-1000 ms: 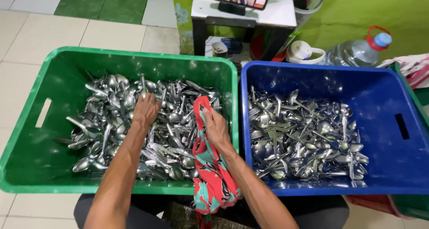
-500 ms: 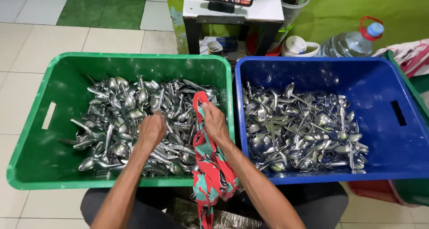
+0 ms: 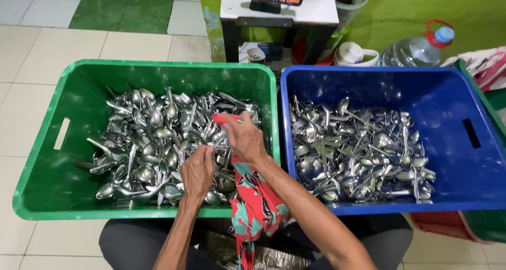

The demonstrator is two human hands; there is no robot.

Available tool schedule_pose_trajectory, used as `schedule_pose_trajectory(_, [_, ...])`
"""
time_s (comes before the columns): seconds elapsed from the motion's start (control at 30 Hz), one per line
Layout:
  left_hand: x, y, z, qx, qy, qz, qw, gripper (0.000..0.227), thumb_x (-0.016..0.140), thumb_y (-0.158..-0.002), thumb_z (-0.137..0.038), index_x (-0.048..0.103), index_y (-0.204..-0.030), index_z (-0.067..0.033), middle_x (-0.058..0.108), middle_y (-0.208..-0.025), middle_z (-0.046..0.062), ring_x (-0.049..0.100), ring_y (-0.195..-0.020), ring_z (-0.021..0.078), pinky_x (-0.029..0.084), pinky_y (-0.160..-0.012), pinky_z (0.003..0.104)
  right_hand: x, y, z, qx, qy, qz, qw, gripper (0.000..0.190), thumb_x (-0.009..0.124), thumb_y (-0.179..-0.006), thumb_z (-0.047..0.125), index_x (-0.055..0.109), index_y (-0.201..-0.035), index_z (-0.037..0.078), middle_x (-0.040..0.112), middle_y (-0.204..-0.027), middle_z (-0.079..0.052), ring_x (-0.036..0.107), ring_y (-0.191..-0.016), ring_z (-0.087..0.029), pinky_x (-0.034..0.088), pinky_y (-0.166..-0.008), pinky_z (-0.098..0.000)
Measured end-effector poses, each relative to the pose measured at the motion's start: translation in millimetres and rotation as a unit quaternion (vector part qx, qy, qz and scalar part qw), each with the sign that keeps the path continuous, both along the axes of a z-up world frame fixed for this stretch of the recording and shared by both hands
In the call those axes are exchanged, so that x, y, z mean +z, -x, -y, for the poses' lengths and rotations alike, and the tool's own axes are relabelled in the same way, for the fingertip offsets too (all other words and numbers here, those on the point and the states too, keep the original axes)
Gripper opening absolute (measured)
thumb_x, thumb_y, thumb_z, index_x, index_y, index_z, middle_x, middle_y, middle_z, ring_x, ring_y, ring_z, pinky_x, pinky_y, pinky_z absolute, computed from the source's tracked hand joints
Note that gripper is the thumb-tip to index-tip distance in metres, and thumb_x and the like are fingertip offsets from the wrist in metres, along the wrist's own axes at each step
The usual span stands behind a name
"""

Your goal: Wiping and cleaning metal spoons and forks with a cloth and sorting them into bins.

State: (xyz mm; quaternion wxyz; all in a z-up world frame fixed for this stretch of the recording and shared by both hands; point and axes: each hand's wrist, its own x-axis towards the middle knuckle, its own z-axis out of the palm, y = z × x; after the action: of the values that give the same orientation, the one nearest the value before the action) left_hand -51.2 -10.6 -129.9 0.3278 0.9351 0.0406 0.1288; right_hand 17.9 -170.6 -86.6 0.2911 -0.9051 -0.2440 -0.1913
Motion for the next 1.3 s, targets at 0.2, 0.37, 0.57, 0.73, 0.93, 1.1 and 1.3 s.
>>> schedule_pose_trajectory(0.2, [14.8,6.5,7.7,0.020,0.019,-0.003,1.000,0.022,0.054,-0.106,-0.027,0.065,-0.097,-0.0106,0.071,-0.074,0.020,0.071,-0.077,0.0424,0.053,-0.066,0.054,-13.6,10.8,-8.9,0.028,0.050,0.079,0.995,0.026,0.057,-0.100,0.034,0.067,-0.121,0.022,0.053,-0.102,-0.010,0.072,-0.072,-0.030,0.061,-0.060,-0.0420])
schedule_pose_trajectory(0.37, [-12.9,1.1,-1.8,0.001,0.053,-0.021,0.998,0.028,0.050,-0.110,-0.027,0.069,-0.095,-0.0127,0.069,-0.065,0.008,0.063,-0.053,0.0191,0.050,-0.052,0.030,13.7,2.3,2.0,-0.088,-0.066,-0.135,0.985,0.037,0.049,-0.103,0.035,0.073,-0.097,0.006,0.058,-0.089,-0.017,0.068,-0.072,-0.042,0.057,-0.062,-0.0498])
schedule_pose_trajectory(0.57, [-5.8,-3.3,-10.3,-0.030,0.431,-0.174,0.885,0.024,0.044,-0.110,-0.024,0.056,-0.119,-0.0051,0.047,-0.061,-0.006,0.040,-0.041,0.0065,0.033,-0.034,0.017,-2.7,-0.3,18.3,-0.152,-0.230,-0.192,0.942,0.033,0.051,-0.103,0.027,0.073,-0.114,0.005,0.055,-0.102,-0.018,0.062,-0.084,-0.029,0.052,-0.074,-0.0400])
schedule_pose_trajectory(0.73, [0.5,-2.6,-1.4,-0.011,0.520,-0.170,0.837,0.031,0.035,-0.109,-0.018,0.057,-0.099,0.0011,0.027,-0.057,-0.006,0.025,-0.035,0.0025,0.024,-0.029,0.019,-13.0,-4.2,14.3,-0.090,-0.164,-0.064,0.980,0.024,0.056,-0.102,0.022,0.072,-0.118,0.015,0.053,-0.103,-0.008,0.067,-0.083,-0.028,0.058,-0.071,-0.0379])
schedule_pose_trajectory(0.93, [11.6,4.3,2.7,-0.055,0.358,-0.121,0.924,0.038,0.033,-0.111,-0.018,0.060,-0.091,-0.0002,0.042,-0.060,0.003,0.043,-0.047,0.0146,0.037,-0.047,0.028,-23.5,2.1,-6.2,-0.009,0.042,0.063,0.997,0.012,0.058,-0.101,0.021,0.068,-0.108,0.021,0.049,-0.097,-0.004,0.063,-0.066,-0.017,0.058,-0.056,-0.0299])
schedule_pose_trajectory(1.1, [3.9,3.6,0.7,-0.071,0.271,-0.118,0.953,0.037,0.035,-0.111,-0.020,0.061,-0.090,-0.0041,0.050,-0.063,0.010,0.050,-0.060,0.0243,0.044,-0.061,0.038,-44.9,-10.2,-8.4,0.007,0.098,0.061,0.993,0.010,0.058,-0.100,0.019,0.062,-0.092,0.015,0.048,-0.093,-0.003,0.058,-0.061,-0.014,0.055,-0.052,-0.0266])
schedule_pose_trajectory(1.3, [2.8,-6.8,3.8,-0.061,0.268,-0.137,0.952,0.039,0.033,-0.111,-0.020,0.062,-0.090,-0.0050,0.052,-0.065,0.009,0.049,-0.062,0.0230,0.043,-0.063,0.037,-17.1,-4.1,-20.8,0.009,0.044,0.119,0.992,0.008,0.057,-0.096,0.016,0.055,-0.092,0.010,0.047,-0.089,-0.008,0.061,-0.052,-0.028,0.051,-0.040,-0.0456])
